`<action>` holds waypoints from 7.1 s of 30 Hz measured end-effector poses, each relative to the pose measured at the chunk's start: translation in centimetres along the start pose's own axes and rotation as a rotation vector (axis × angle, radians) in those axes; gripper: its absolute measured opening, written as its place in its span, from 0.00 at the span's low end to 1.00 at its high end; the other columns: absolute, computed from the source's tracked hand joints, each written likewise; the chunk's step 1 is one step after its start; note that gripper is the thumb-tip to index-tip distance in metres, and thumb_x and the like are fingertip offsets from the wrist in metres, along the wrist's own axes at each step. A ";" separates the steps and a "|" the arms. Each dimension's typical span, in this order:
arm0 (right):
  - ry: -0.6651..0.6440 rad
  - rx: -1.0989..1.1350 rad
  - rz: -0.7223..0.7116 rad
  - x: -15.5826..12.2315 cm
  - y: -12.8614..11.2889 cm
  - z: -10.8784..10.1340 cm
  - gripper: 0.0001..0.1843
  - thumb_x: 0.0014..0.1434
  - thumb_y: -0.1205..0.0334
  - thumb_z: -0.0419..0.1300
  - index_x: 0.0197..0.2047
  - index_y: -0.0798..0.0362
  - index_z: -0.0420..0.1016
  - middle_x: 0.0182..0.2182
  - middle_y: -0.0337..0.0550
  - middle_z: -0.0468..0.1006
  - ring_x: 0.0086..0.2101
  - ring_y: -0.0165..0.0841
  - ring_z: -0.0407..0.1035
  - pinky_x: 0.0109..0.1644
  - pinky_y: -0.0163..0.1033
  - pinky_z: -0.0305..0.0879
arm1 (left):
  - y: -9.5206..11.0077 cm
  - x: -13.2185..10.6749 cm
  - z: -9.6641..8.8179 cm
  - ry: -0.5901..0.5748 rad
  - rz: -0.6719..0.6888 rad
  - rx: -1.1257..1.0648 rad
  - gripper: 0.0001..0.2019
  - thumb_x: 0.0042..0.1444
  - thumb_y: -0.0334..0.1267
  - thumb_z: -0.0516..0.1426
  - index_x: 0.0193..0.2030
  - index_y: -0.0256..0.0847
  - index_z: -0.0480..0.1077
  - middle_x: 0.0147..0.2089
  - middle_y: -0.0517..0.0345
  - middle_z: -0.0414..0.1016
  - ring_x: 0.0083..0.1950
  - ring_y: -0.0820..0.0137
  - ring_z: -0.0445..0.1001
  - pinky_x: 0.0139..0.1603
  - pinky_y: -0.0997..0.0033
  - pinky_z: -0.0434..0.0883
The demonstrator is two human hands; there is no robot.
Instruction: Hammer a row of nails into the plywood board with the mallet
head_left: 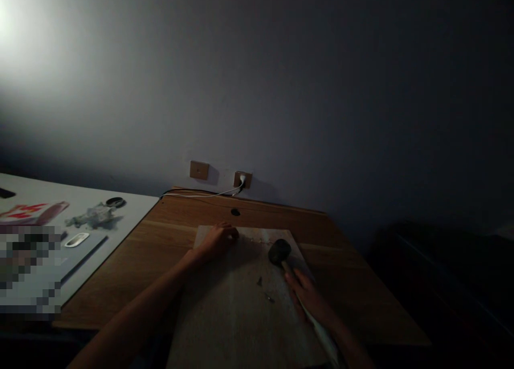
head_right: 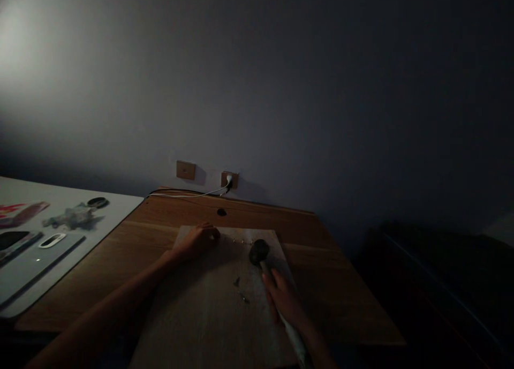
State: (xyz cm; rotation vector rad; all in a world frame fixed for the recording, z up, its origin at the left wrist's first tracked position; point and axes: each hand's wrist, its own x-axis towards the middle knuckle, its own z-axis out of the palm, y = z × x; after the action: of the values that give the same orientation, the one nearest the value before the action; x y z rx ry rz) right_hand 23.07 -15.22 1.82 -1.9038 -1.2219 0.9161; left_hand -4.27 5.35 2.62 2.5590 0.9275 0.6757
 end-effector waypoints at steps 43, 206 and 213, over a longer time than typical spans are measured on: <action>-0.206 0.050 -0.069 0.4 -4.1 1.6 0.27 0.59 0.31 0.53 0.36 0.50 0.65 0.18 0.26 0.63 0.10 0.22 0.55 0.13 0.30 0.48 | 4.6 -1.4 -0.4 0.117 0.495 0.230 0.08 0.66 0.31 0.54 0.47 0.42 0.73 0.45 0.51 0.77 0.48 0.65 0.73 0.51 0.64 0.68; -0.339 0.236 -0.099 1.0 -12.7 8.7 0.18 0.59 0.43 0.60 0.33 0.48 0.65 0.19 0.30 0.65 0.12 0.25 0.58 0.13 0.32 0.51 | -3.5 -3.7 -0.9 0.147 -0.144 -0.281 0.25 0.52 0.31 0.59 0.59 0.41 0.66 0.36 0.58 0.82 0.35 0.68 0.79 0.37 0.74 0.72; -0.015 0.777 0.116 -3.9 -7.5 7.5 0.38 0.44 0.28 0.66 0.45 0.51 0.70 0.19 0.26 0.65 0.12 0.23 0.57 0.13 0.30 0.49 | -3.3 -3.8 -1.1 0.123 -0.128 -0.222 0.24 0.52 0.31 0.57 0.58 0.42 0.69 0.39 0.57 0.81 0.38 0.68 0.79 0.41 0.72 0.73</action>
State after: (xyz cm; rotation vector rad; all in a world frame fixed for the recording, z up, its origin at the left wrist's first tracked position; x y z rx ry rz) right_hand 12.19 -15.20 4.91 -1.3396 -0.6148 1.2404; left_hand -9.09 5.41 0.78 2.2649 0.9864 0.8543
